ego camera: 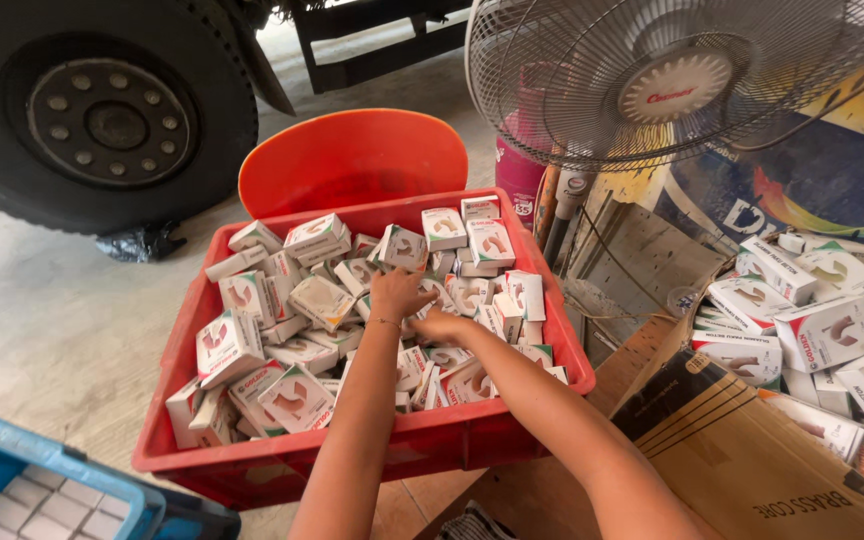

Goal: The person sits on the floor and repeatedly wipes small white boxes with a cloth, then places them into a blue crate. The person picks boxes from a red crate, wipes them on a white lid, and arranges them in the blue crate.

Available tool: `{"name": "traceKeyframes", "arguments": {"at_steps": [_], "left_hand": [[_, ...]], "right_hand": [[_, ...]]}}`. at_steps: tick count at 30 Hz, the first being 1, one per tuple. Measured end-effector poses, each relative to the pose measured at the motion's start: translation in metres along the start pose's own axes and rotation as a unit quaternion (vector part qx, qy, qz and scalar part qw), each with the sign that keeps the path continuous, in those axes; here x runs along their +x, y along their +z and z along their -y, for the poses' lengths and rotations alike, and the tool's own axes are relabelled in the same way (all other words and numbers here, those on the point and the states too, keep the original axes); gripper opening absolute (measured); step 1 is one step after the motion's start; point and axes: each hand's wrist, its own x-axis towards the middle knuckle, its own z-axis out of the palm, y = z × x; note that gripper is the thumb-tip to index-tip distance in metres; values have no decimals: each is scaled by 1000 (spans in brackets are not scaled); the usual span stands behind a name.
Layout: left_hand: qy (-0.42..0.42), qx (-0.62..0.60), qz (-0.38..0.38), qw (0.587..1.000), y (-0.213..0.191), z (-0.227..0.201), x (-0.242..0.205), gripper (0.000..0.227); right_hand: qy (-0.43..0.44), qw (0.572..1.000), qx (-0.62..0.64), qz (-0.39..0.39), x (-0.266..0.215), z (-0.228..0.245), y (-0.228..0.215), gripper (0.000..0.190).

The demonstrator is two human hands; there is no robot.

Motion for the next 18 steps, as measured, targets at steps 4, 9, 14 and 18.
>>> {"name": "traceKeyframes", "arguments": {"at_steps": [4, 9, 14, 18], "left_hand": [[-24, 17, -48, 998, 4, -1, -5, 60], [-56, -2, -196, 979, 18, 5, 6, 54], [-35, -86, -170, 981, 19, 9, 6, 58], [7, -81, -8, 997, 39, 9, 22, 57]], "right_hand": [[11, 990, 142, -10, -37, 4, -17, 132], [17, 987, 93, -130, -111, 50, -39, 122], [-1, 973, 92, -212, -95, 41, -45, 99], [-3, 967, 64, -248, -82, 29, -46, 94]]}}
